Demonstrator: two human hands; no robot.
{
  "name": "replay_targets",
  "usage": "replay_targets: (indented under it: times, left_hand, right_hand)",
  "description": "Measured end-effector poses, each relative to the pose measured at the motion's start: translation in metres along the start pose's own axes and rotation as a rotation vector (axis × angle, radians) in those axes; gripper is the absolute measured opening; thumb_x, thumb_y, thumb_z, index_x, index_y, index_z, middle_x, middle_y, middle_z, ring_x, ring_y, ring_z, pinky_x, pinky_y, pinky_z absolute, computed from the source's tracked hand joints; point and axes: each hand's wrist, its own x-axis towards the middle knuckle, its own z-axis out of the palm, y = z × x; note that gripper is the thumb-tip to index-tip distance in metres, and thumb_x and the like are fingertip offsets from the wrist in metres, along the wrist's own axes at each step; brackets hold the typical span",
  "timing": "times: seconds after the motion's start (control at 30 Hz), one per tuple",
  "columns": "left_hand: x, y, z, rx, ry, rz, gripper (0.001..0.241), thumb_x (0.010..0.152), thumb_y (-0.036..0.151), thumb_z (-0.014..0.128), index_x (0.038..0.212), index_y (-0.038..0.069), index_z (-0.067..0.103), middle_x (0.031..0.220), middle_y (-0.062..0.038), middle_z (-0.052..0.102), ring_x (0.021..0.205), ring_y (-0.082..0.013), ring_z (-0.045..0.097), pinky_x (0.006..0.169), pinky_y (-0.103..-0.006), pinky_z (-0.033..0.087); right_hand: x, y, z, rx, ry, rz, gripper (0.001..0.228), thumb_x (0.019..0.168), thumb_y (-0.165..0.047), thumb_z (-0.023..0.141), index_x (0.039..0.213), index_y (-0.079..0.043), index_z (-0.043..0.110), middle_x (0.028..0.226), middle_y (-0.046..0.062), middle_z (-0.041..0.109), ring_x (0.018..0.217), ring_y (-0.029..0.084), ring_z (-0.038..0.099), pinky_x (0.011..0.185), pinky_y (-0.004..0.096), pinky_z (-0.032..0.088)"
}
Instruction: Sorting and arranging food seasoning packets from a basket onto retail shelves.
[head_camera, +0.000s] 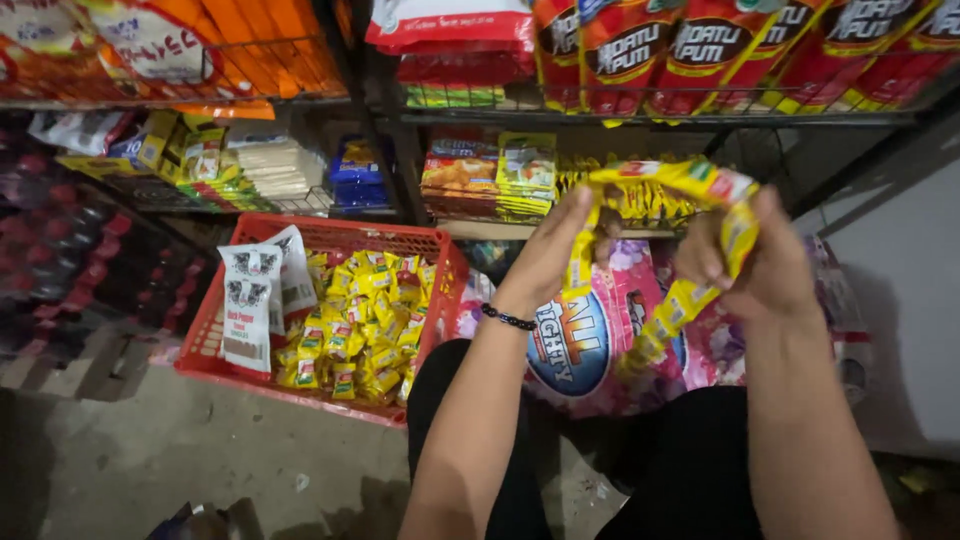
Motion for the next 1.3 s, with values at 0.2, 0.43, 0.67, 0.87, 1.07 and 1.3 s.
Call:
replay_targets:
  times: [0.2, 0.43, 0.67, 0.87, 1.07, 1.3]
  left_hand:
    - [-0.003, 0.033, 0.022, -0.452, 0.136, 0.097, 0.062, 0.105, 0.061, 0.044, 0.131, 0.006, 0.057, 0.120, -0.011, 0.067, 0.107, -0.0227, 0.069, 0.092, -0.0403, 0.059]
    - [-0.009, 0.041, 0.031, -0.469, 0.314, 0.152, 0.063, 0.100, 0.070, 0.039, 0.120, 0.012, 0.053, 0.094, -0.011, 0.067, 0.078, -0.0215, 0.069, 0.070, -0.0395, 0.061]
    - [-0.009, 0.042, 0.028, -0.494, 0.327, 0.170, 0.058, 0.103, 0.072, 0.039, 0.114, 0.016, 0.046, 0.077, -0.003, 0.053, 0.059, -0.0125, 0.052, 0.054, -0.0293, 0.046]
    - [-0.014, 0.056, 0.019, -0.634, 0.278, 0.150, 0.059, 0.100, 0.074, 0.038, 0.115, 0.017, 0.049, 0.077, -0.002, 0.049, 0.057, -0.0126, 0.046, 0.054, -0.0298, 0.043]
    - [-0.016, 0.067, 0.003, -0.664, 0.217, 0.234, 0.057, 0.102, 0.072, 0.040, 0.115, 0.017, 0.048, 0.079, -0.002, 0.048, 0.057, -0.0125, 0.045, 0.055, -0.0295, 0.042]
    - [-0.027, 0.073, -0.014, -0.607, 0.365, 0.248, 0.058, 0.099, 0.072, 0.041, 0.115, 0.017, 0.052, 0.079, -0.004, 0.054, 0.057, -0.0123, 0.048, 0.054, -0.0293, 0.042]
  right_hand:
    - [-0.001, 0.046, 0.033, -0.317, 0.256, 0.116, 0.029, 0.104, -0.031, 0.063, 0.110, -0.002, 0.062, 0.066, 0.003, 0.056, 0.052, 0.013, 0.049, 0.051, 0.030, 0.039]
    - [-0.001, 0.086, 0.039, -0.447, 0.364, 0.259, 0.022, 0.105, -0.027, 0.063, 0.101, -0.005, 0.062, 0.069, 0.001, 0.058, 0.053, 0.009, 0.053, 0.046, 0.024, 0.038]
    - [0.001, 0.110, 0.042, -0.466, 0.422, 0.275, 0.023, 0.101, -0.029, 0.065, 0.106, -0.006, 0.064, 0.075, -0.002, 0.061, 0.056, 0.008, 0.055, 0.049, 0.024, 0.043]
    - [-0.016, 0.122, 0.022, -0.536, 0.206, 0.342, 0.027, 0.100, -0.029, 0.065, 0.110, -0.004, 0.066, 0.090, 0.002, 0.068, 0.079, 0.012, 0.065, 0.070, 0.030, 0.054]
    - [-0.039, 0.136, 0.009, -0.701, 0.054, 0.460, 0.034, 0.091, -0.023, 0.071, 0.120, -0.005, 0.068, 0.107, 0.002, 0.075, 0.100, 0.012, 0.068, 0.092, 0.031, 0.054]
    - [-0.076, 0.079, 0.007, -0.718, 0.110, 0.462, 0.032, 0.093, -0.017, 0.071, 0.121, -0.001, 0.067, 0.108, 0.004, 0.072, 0.096, 0.010, 0.065, 0.086, 0.030, 0.050]
